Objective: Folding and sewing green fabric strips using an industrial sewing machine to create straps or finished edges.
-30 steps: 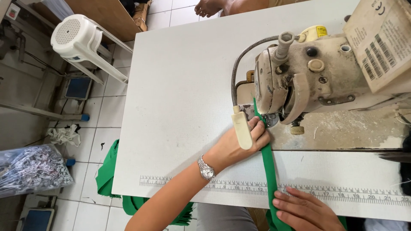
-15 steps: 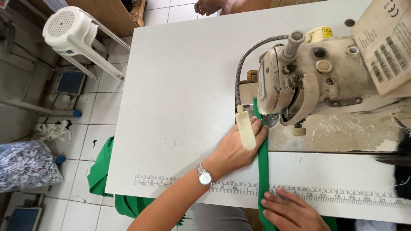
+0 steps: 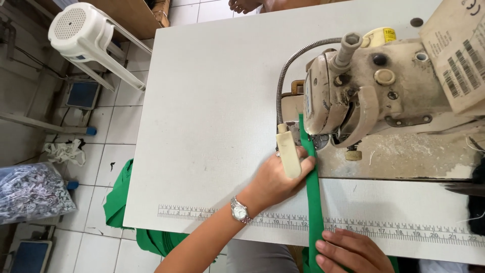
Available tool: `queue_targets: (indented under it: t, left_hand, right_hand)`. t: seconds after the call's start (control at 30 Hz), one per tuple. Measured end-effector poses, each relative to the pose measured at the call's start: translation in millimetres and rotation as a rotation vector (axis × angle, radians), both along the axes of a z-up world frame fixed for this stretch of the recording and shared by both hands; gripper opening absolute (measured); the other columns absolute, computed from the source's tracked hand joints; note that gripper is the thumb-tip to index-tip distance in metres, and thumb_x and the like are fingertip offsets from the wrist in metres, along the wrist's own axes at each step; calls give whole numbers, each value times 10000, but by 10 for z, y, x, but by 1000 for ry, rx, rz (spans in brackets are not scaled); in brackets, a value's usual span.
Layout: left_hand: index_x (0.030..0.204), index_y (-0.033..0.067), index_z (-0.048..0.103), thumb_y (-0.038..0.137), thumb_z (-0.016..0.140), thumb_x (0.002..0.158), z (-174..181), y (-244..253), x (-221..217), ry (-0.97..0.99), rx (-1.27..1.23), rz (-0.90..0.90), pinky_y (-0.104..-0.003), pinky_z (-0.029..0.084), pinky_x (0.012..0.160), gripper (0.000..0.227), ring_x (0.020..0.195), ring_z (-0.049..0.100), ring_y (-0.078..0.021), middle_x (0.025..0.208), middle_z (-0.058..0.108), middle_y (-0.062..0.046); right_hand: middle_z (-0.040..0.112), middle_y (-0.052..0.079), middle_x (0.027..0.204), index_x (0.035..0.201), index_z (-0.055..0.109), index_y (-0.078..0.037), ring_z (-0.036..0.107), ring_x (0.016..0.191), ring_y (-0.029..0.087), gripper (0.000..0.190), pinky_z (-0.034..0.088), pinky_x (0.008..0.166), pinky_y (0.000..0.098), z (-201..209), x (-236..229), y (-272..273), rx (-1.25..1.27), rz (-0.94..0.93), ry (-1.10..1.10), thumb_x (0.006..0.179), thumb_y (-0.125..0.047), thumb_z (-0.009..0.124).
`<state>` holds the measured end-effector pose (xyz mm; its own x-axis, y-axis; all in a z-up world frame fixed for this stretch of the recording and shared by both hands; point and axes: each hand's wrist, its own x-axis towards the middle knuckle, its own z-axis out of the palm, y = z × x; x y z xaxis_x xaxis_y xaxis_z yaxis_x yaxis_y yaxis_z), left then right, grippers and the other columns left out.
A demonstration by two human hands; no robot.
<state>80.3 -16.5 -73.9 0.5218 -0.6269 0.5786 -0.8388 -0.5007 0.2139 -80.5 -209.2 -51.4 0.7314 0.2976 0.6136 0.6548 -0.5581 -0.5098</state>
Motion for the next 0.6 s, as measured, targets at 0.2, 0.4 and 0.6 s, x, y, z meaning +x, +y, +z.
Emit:
queue_targets:
  t: [0.2,0.4,0.6]
  left_hand:
    - [1004,-63,667,-90,704,964,50,-36,2,-343,-14,-73,-407,669,892,61,918,733,-310,955,701,-176]
    - [1034,-71,708,-86,721,964,193,-17,-118,-381,41,-83,-402,672,946,73,973,729,-293,1007,726,-192]
    - [961,-7,671,161,800,975,336,-22,-515,-317,-272,-102,-348,642,596,212,795,742,-260,933,679,-160]
  right_hand:
    - [776,-94,1056,1003,757,-220,755,982,113,139,641,890,287,-4,33,84,56,-51,-65,865,-210,751]
    - [773,-104,1022,972,763,-230,749,934,84,136,650,859,298,42,89,80,28,-64,-84,840,-225,792]
    - [705,-86,934,899,762,-219,662,825,113,135,611,736,290,159,211,108,28,-90,-232,803,-183,850]
